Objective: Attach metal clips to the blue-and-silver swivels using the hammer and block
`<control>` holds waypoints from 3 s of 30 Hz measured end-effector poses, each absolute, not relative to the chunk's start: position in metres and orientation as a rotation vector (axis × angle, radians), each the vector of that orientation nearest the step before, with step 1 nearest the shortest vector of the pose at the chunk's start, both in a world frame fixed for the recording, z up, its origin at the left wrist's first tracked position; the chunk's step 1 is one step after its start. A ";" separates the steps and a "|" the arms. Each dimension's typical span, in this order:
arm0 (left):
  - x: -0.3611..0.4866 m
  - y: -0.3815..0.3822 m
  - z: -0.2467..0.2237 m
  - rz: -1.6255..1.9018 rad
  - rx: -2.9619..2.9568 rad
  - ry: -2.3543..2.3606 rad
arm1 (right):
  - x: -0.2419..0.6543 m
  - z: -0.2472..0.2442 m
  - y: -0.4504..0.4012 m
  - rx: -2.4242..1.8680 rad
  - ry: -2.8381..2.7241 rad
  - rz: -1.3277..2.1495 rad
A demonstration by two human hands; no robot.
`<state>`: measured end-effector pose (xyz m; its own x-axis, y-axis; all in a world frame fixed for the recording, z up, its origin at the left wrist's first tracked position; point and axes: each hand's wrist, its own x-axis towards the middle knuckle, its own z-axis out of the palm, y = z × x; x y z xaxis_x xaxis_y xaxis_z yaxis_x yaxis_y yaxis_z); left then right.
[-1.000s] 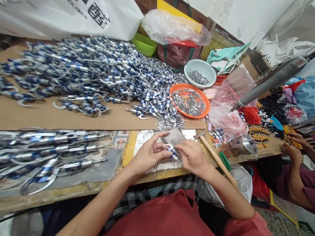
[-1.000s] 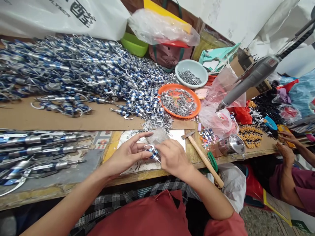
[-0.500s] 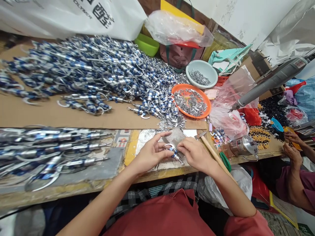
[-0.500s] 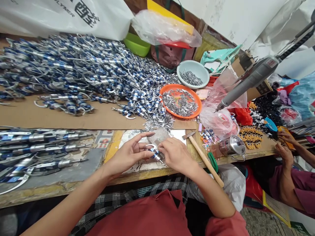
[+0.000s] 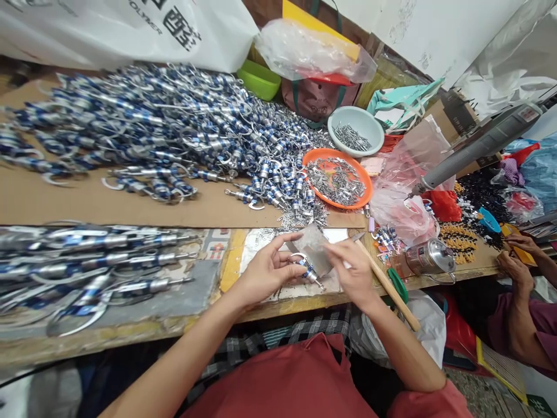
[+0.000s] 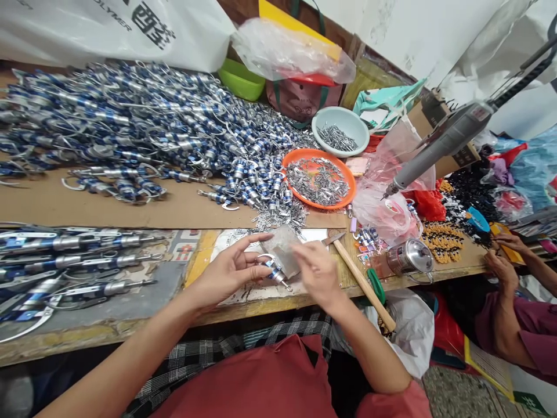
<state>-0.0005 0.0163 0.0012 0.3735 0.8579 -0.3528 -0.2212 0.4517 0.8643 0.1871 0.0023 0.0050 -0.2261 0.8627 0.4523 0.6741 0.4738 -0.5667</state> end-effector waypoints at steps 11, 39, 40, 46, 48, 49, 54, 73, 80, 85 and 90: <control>-0.001 0.017 -0.003 0.810 0.825 0.929 | 0.273 -0.015 -0.015 -2.037 -2.088 0.120; -0.001 0.012 -0.009 0.880 1.089 1.070 | 0.284 -0.022 -0.010 -1.963 -1.995 0.174; -0.001 0.011 -0.011 0.925 1.148 1.087 | 0.284 -0.023 -0.005 -1.971 -1.999 0.113; 0.002 0.012 -0.021 1.157 1.437 1.103 | 0.230 -0.029 0.057 -1.629 -2.120 0.089; 0.002 0.011 -0.022 1.152 1.488 1.092 | 0.213 -0.033 0.080 -1.596 -2.151 0.126; 0.001 0.011 -0.022 1.146 1.507 1.086 | 0.208 -0.035 0.089 -1.585 -2.159 0.140; -0.001 0.007 -0.022 1.186 1.539 1.065 | 0.208 -0.032 0.092 -1.560 -2.106 0.179; 0.000 0.005 -0.011 1.362 1.784 1.018 | 0.172 0.034 0.006 -1.144 -2.476 0.203; -0.002 0.000 -0.001 1.287 1.463 1.060 | 0.172 0.033 0.000 -1.038 -2.334 0.330; -0.005 -0.002 0.007 1.240 1.257 1.020 | 0.179 0.019 -0.008 -0.805 -2.274 0.143; -0.007 0.000 0.012 1.172 1.387 1.010 | 0.184 0.017 -0.008 -0.629 -2.321 -0.092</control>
<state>-0.0066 0.0002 0.0120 0.1763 0.9751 0.1345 -0.0116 -0.1346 0.9908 0.1840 -0.0084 0.0174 -0.6226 0.4133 0.6645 0.4645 0.8786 -0.1113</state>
